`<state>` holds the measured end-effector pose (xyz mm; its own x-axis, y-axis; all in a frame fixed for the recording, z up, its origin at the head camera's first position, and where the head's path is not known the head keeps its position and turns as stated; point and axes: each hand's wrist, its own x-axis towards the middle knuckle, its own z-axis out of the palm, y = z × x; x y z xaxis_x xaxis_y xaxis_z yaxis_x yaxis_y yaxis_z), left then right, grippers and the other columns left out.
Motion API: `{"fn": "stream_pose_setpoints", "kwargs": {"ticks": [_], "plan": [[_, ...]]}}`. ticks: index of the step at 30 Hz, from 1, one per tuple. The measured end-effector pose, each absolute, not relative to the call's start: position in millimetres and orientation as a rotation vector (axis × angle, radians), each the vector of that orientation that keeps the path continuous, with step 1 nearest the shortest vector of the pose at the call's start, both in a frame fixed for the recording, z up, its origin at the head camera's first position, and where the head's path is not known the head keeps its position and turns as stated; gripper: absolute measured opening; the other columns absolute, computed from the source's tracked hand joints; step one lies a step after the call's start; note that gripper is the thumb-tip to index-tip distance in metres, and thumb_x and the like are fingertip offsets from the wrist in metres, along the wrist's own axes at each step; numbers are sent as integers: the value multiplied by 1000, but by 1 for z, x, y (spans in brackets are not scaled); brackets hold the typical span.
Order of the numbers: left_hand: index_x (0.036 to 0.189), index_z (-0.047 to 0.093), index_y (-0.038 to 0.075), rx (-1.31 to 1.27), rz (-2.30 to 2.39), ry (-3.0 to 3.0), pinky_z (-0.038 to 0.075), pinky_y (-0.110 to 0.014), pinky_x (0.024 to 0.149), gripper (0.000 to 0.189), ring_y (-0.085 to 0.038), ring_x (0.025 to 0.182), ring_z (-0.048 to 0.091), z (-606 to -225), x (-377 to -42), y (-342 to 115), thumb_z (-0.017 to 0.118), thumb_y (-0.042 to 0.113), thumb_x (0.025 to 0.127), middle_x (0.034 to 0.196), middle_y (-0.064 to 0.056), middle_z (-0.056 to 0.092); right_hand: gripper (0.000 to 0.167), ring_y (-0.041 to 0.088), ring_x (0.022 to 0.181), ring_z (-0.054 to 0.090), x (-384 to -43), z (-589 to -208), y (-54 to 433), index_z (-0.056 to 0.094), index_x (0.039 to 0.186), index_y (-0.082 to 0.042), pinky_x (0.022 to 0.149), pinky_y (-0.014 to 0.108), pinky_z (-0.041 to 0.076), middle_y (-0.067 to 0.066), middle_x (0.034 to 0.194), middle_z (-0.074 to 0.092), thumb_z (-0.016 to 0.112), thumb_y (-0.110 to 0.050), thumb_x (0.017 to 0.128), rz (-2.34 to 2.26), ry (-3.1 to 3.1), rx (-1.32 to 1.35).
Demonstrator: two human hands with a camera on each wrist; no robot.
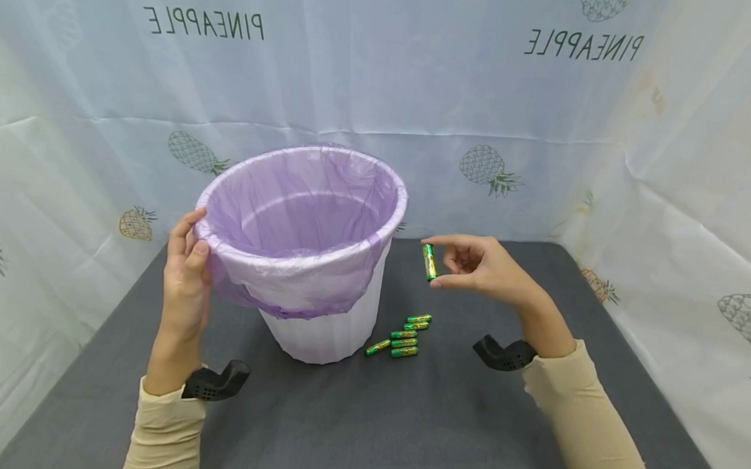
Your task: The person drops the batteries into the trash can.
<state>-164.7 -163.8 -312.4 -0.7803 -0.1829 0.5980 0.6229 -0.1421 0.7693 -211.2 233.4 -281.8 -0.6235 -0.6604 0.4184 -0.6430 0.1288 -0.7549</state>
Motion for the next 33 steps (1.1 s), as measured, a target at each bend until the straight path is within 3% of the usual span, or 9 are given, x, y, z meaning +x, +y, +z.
{"fn": "stream_pose_setpoints", "kwargs": {"ticks": [8, 15, 23, 33], "plan": [[134, 46, 22, -493, -1971, -1598, 39, -19, 90, 42, -5, 94, 49, -312, -165, -164, 44, 9, 94, 113, 5, 51, 52, 12, 56, 34, -211, -270, 230, 61, 124, -6, 48, 28, 30, -3, 67, 40, 69, 13, 76, -1572, 2385, -1280], [134, 46, 22, -483, -1975, -1603, 39, -19, 90, 42, -5, 95, 48, -311, -165, -164, 44, 10, 94, 112, 5, 51, 56, 10, 57, 36, -211, -265, 228, 63, 124, -14, 48, 27, 31, -5, 68, 42, 69, 14, 76, -1588, 2384, -1257], [134, 46, 22, -482, -1981, -1602, 39, -18, 89, 41, -4, 93, 48, -312, -164, -163, 44, 10, 94, 109, 6, 51, 53, 10, 56, 36, -210, -256, 223, 62, 123, -2, 47, 28, 29, -5, 66, 43, 69, 15, 74, -1626, 2427, -1247], [134, 45, 22, -486, -1981, -1601, 40, -18, 87, 42, -5, 93, 49, -312, -165, -165, 44, 10, 94, 109, 5, 51, 54, 11, 56, 36, -209, -246, 218, 62, 124, -3, 48, 28, 29, -4, 65, 42, 69, 16, 74, -1666, 2401, -1241]]}}
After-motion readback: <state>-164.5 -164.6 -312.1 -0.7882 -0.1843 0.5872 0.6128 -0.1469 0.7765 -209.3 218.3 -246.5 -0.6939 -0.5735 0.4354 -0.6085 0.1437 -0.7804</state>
